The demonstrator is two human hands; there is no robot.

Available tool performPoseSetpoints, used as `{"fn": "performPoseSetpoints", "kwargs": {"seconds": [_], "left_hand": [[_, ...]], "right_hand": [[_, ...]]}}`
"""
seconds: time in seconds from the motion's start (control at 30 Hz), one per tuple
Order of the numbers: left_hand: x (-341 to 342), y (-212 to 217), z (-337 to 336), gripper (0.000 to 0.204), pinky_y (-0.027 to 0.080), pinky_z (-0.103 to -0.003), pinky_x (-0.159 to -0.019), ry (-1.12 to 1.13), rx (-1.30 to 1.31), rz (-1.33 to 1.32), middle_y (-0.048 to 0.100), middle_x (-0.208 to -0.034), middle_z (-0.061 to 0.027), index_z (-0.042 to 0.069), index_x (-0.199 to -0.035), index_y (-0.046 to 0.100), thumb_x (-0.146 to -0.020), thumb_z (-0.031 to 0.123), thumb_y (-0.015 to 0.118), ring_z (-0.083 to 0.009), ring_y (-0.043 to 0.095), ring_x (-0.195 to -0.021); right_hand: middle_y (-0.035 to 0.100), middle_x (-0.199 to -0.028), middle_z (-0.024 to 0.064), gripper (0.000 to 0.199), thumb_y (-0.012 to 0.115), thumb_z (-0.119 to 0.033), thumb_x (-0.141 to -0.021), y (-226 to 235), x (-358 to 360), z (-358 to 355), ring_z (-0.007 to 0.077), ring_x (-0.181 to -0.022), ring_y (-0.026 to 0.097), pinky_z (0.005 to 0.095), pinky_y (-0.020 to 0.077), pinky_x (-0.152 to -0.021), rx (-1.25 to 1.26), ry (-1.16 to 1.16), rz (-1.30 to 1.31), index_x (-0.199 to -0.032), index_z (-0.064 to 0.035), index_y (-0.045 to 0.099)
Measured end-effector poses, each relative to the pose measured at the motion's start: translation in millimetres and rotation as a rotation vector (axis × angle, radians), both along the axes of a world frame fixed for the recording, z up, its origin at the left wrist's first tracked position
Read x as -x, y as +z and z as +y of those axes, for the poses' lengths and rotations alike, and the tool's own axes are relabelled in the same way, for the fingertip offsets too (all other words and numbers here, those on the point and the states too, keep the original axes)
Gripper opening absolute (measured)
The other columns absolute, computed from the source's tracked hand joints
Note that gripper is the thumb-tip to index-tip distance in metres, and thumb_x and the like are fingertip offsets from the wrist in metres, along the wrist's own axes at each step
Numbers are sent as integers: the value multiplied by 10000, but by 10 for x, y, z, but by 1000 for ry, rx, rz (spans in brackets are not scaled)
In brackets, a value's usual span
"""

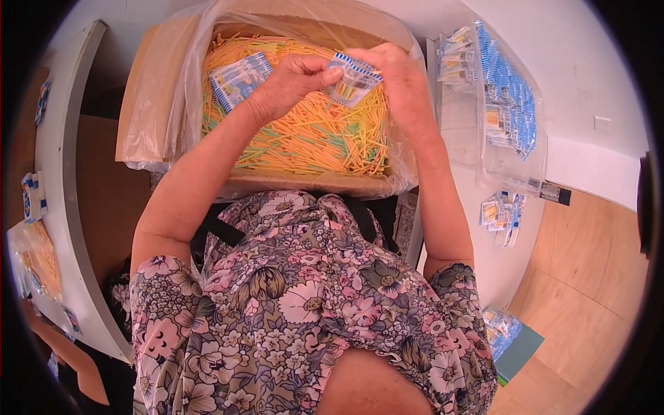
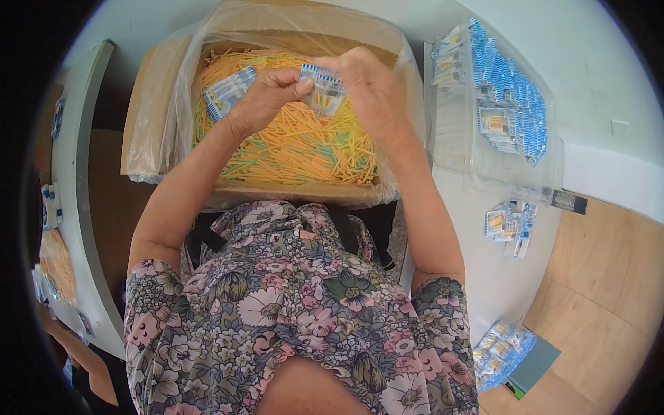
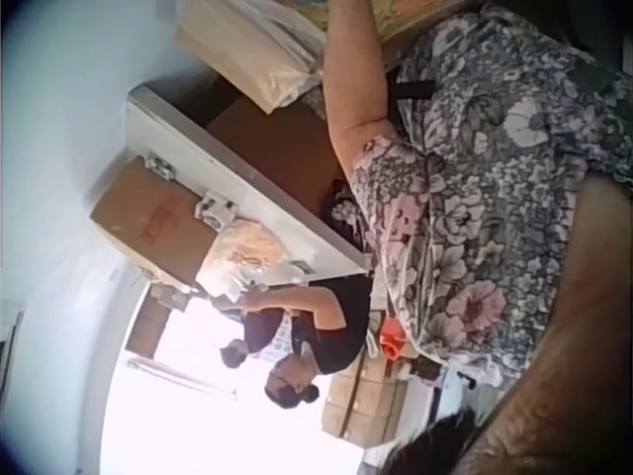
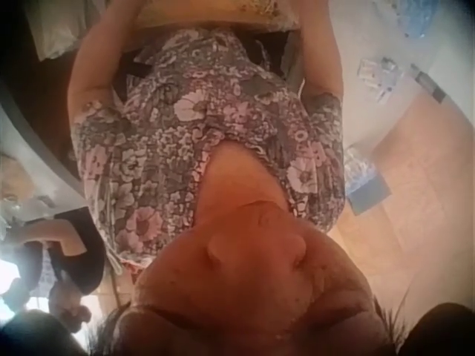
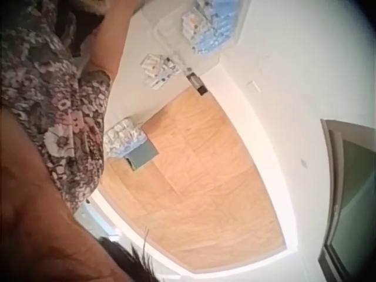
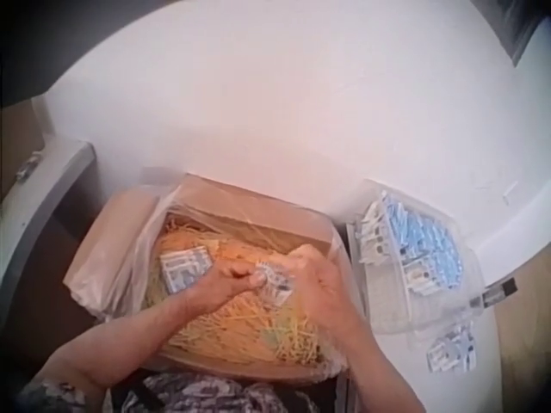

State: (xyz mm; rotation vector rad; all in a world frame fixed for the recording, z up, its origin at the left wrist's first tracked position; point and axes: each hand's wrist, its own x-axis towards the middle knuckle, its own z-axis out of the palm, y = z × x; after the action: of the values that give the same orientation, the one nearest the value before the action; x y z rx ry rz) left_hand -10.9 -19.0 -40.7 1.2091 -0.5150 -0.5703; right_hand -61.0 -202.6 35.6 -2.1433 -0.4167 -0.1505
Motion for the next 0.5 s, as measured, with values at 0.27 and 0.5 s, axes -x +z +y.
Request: {"fn": "performPoseSetpoints", "kwargs": {"seconds": [0.27,0.5], "left_hand": [[-33,-16,19,275,460,-243,-774,30,-39,-14,649,-877,8,25,-1025,675,-891,259,623,-61,549,-811],[-176,-57,90,213,440,-221,-751,238,123,28,638,-839,32,26,-961,684,-887,217,625,-34,532,-781]], "right_hand": [[535,-1060,58,529,324,-439,-980,-175,-54,57,166,-945,524,257,408,-811,-100,-116,52,-1277,-20,453],[632,-862,128,291,554,-257,-851,-698,85,11,249,-821,621,370,482,-724,364,-189,273,-900,19,633]]}}
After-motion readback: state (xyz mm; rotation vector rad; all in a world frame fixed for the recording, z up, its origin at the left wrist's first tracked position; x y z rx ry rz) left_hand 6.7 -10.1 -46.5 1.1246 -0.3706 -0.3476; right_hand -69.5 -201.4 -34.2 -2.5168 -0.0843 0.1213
